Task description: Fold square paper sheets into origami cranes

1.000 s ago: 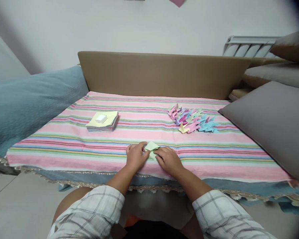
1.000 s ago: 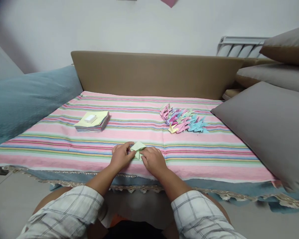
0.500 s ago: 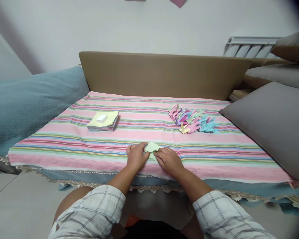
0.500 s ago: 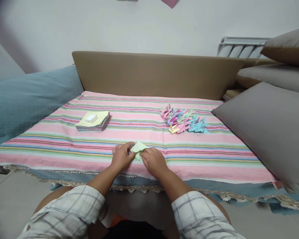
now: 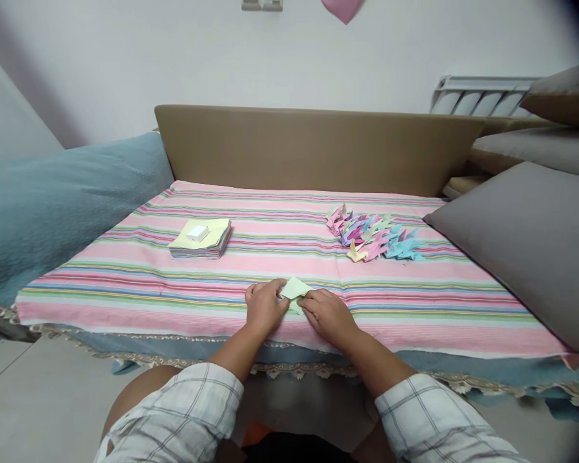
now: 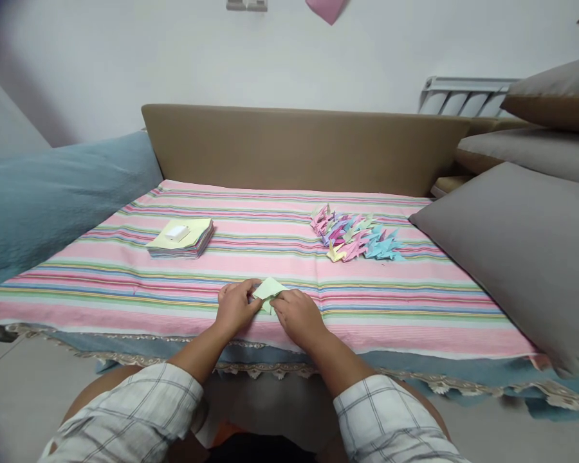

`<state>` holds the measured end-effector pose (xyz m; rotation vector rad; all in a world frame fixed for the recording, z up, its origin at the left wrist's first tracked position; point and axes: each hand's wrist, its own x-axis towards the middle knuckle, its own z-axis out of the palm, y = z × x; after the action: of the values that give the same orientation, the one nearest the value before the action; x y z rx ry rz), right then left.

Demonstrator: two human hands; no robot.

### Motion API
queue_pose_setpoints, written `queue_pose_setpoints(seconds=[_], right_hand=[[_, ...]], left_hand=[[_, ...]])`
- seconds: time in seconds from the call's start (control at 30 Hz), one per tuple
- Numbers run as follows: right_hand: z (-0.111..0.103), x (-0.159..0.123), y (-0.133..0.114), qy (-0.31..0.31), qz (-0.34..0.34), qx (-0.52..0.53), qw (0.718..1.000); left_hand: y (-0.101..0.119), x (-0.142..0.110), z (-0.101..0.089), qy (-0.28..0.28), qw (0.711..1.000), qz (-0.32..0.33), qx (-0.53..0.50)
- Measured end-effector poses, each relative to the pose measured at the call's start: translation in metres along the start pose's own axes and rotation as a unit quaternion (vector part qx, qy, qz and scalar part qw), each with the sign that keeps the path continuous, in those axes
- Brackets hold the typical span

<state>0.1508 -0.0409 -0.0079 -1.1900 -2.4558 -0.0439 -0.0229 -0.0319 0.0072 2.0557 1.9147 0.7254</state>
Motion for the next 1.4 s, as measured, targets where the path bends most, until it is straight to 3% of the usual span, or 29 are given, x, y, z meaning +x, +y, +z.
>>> queue_pose_setpoints(seconds=[0.33, 0.67, 0.77, 0.93, 1.4], right_hand=[[-0.003, -0.002, 0.001, -0.039, -0.03, -0.044, 0.998], [-0.012, -0.005, 0.001, -0.076, -0.054, -0.016, 0.996], [-0.014, -0.006, 0.002, -0.086, -0.03, 0.016, 0.996], [-0.013, -0.005, -0.001, -0.042, 0.047, 0.044, 0.997], [-0.009, 0.0, -0.011, -0.052, 0.074, 0.019, 0.996]], left_hand=[[-0.002, 0.0, 0.001, 0.005, 1.0, 0.006, -0.005], [-0.003, 0.0, 0.003, 0.008, 1.0, 0.01, -0.01], [-0.003, 0.001, 0.003, 0.007, 1.0, 0.003, -0.013], [-0.002, 0.0, 0.002, 0.01, 1.0, -0.006, -0.027], [-0.003, 0.0, 0.002, 0.01, 1.0, -0.001, -0.029]])
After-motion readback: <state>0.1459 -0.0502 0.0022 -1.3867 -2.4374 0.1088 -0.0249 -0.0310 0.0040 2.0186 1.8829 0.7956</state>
